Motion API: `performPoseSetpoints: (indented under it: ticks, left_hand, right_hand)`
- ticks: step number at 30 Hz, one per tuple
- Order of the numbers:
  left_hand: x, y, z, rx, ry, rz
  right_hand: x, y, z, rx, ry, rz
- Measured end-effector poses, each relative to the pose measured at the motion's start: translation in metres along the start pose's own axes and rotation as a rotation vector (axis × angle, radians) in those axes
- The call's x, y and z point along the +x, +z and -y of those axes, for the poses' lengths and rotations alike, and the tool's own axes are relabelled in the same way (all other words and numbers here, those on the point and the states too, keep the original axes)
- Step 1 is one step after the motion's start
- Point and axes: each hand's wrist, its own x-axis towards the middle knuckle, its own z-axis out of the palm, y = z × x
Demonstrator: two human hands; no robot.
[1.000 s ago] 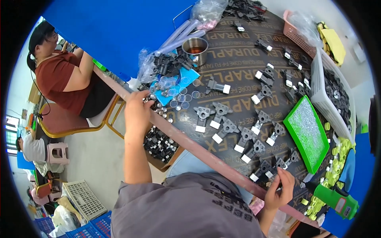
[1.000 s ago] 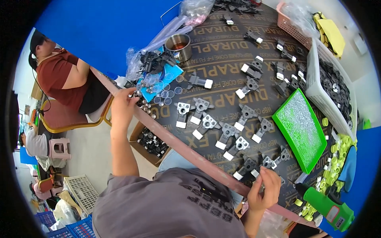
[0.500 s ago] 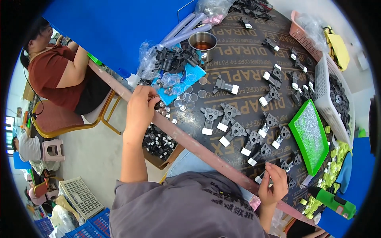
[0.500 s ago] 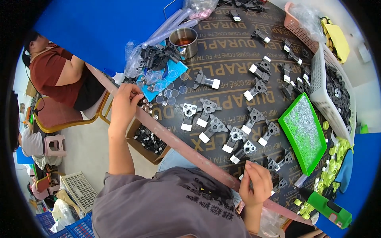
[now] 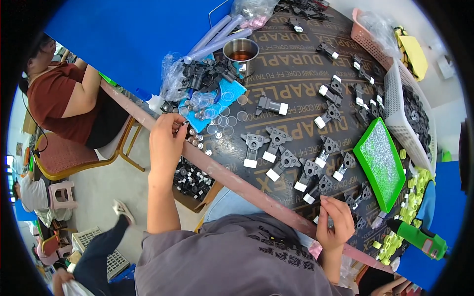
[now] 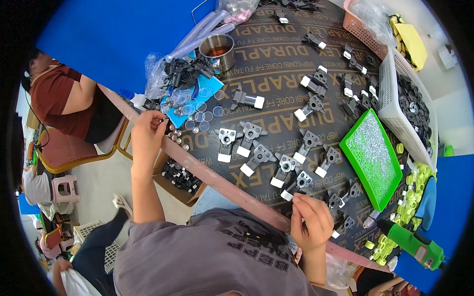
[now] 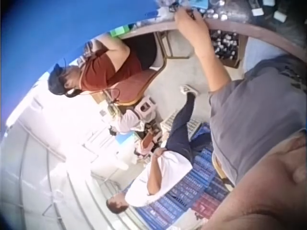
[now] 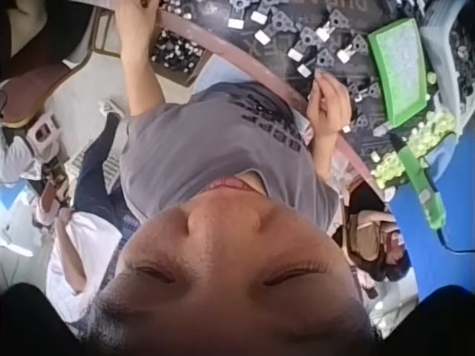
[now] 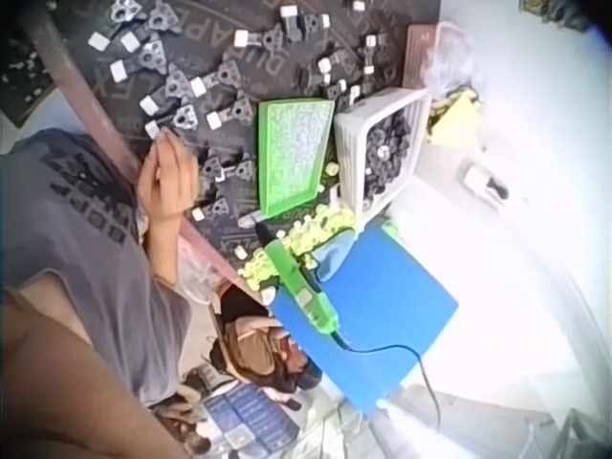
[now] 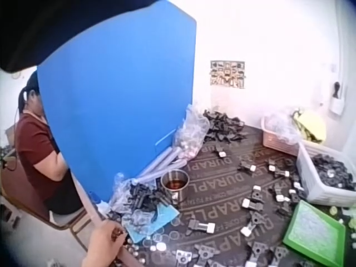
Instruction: Manually assemble and screw together small plastic and metal components for toys at a factory workbench.
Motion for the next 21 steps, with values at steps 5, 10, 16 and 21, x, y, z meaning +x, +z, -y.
performPoseSetpoints:
  ticks: [5,10,16,21]
  left_hand:
    - [-0.008,-0.002,-0.010,-0.179,0.002,-0.106]
    - [-0.035,0.004,-0.046,-0.700,-0.095,0.071]
    - [-0.082,0.028,-0.098,-1.526,-0.304,0.926]
    - [-0.079,0.047,-0.112,-1.659,-0.407,1.106]
  right_hand:
    - [0.019,0.006,0.013,0.146,0.006,0.046]
    - [0.039,0.019,0.024,0.217,-0.018,0.124]
    - [0.047,0.029,0.035,0.330,-0.011,0.208]
    - [0.041,0.024,0.026,0.317,0.080,0.179]
